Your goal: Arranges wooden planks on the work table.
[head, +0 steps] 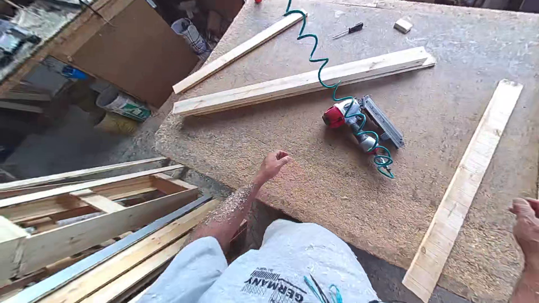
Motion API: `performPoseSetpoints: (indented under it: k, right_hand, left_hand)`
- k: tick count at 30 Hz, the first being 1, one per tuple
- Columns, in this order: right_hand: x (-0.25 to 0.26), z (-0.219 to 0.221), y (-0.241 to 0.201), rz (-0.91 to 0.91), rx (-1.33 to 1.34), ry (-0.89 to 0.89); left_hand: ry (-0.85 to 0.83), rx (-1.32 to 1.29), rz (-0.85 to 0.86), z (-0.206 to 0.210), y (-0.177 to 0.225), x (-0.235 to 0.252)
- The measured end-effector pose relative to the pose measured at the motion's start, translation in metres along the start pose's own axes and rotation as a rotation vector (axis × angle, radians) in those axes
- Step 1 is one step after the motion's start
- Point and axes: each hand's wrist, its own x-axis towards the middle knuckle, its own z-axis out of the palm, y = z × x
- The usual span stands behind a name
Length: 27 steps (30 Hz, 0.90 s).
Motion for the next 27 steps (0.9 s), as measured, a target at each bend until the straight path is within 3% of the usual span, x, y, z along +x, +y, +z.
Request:
performPoseSetpoints:
  k: [2, 4, 8, 12, 15, 19, 22, 27]
  right_hand:
    - [-0.039, 0.078, -0.055, -0.27, 0.026, -0.218]
    - [-0.099, 0.156, -0.103, -0.364, 0.084, -0.44]
    - [-0.22, 0.27, -0.16, -0.214, 0.139, -0.766]
    - [-0.29, 0.324, -0.203, -0.082, 0.068, -0.921]
    - [-0.302, 0.34, -0.246, -0.105, -0.078, -0.963]
    - [-0.285, 0.36, -0.291, -0.066, -0.134, -0.925]
    - [-0.267, 0.378, -0.327, -0.16, -0.185, -0.886]
    - [-0.235, 0.39, -0.397, -0.335, -0.254, -0.906]
  left_hand:
    - [0.049, 0.099, 0.049, -0.045, 0.002, 0.041]
    - [0.087, 0.196, 0.079, -0.095, 0.007, 0.088]
    - [0.174, 0.58, 0.149, -0.196, 0.023, 0.195]
    - [0.123, 1.014, 0.189, -0.274, 0.002, 0.308]
    - [0.022, 1.172, 0.155, -0.296, -0.023, 0.363]
    - [-0.035, 1.137, 0.147, -0.301, -0.021, 0.374]
    - [-0.061, 1.131, 0.126, -0.303, -0.016, 0.373]
    - [-0.162, 1.181, 0.033, -0.286, -0.011, 0.314]
